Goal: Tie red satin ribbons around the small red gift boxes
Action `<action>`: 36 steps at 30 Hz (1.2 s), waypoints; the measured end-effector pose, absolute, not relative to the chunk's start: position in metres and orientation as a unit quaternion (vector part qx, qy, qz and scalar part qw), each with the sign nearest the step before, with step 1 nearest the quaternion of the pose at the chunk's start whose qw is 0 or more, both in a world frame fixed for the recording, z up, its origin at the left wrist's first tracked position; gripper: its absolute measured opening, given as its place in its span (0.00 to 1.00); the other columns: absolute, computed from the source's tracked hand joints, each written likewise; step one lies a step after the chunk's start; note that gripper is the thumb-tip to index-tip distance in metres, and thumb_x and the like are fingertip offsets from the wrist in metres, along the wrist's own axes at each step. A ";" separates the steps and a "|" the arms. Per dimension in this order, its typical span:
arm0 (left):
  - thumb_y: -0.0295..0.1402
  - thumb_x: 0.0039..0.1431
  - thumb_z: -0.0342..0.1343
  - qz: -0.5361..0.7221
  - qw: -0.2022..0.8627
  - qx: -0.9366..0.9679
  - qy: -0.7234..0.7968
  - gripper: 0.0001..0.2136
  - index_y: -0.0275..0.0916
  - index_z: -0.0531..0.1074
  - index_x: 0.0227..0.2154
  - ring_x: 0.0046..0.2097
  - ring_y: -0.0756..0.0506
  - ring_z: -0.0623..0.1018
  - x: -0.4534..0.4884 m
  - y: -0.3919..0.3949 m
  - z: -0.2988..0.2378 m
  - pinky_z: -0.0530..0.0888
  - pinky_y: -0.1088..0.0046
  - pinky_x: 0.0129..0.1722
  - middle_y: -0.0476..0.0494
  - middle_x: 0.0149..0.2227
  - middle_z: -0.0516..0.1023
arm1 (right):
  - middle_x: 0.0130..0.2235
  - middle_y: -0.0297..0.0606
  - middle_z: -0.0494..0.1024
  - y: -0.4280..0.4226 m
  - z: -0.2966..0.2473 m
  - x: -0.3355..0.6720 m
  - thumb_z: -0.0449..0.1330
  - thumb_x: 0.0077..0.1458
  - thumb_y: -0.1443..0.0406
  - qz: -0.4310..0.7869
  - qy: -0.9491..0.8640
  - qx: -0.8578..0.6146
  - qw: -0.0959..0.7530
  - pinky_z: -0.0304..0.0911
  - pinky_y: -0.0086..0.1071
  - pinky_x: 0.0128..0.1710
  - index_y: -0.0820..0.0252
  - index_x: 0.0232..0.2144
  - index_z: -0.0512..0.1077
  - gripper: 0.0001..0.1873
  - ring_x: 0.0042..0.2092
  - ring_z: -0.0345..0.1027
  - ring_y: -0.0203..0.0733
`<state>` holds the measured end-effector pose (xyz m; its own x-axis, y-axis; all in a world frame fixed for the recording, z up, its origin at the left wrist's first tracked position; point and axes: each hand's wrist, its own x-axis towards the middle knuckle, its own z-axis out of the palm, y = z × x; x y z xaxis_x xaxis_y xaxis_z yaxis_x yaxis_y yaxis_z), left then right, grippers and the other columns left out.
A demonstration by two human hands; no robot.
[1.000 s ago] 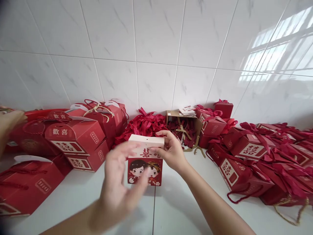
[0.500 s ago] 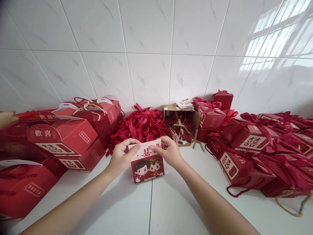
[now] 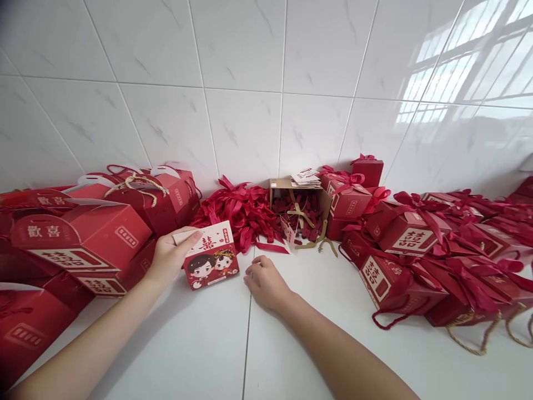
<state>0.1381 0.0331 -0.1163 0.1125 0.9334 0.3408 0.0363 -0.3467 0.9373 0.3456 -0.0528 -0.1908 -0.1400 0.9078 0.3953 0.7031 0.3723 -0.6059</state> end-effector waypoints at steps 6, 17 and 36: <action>0.44 0.44 0.63 0.523 0.444 0.614 0.389 0.18 0.35 0.75 0.32 0.34 0.43 0.77 0.137 0.036 -0.125 0.74 0.70 0.34 0.43 0.32 0.80 | 0.42 0.46 0.71 -0.059 -0.190 0.336 0.53 0.54 0.72 0.095 -0.774 -0.539 0.319 0.62 0.44 0.46 0.60 0.40 0.72 0.12 0.44 0.61 0.47; 0.44 0.36 0.67 0.501 0.531 0.562 0.389 0.20 0.35 0.77 0.31 0.33 0.39 0.80 0.126 0.044 -0.147 0.76 0.65 0.34 0.41 0.33 0.82 | 0.47 0.42 0.71 -0.054 -0.138 0.379 0.48 0.54 0.75 -0.005 -0.716 -0.628 0.305 0.61 0.31 0.44 0.57 0.44 0.70 0.18 0.47 0.65 0.41; 0.40 0.42 0.66 0.477 0.595 0.544 0.351 0.16 0.34 0.77 0.32 0.33 0.42 0.80 0.128 0.038 -0.144 0.76 0.69 0.34 0.41 0.31 0.82 | 0.39 0.53 0.78 -0.042 -0.166 0.506 0.61 0.48 0.64 0.081 -0.472 -0.866 0.140 0.62 0.31 0.33 0.66 0.37 0.75 0.13 0.40 0.73 0.49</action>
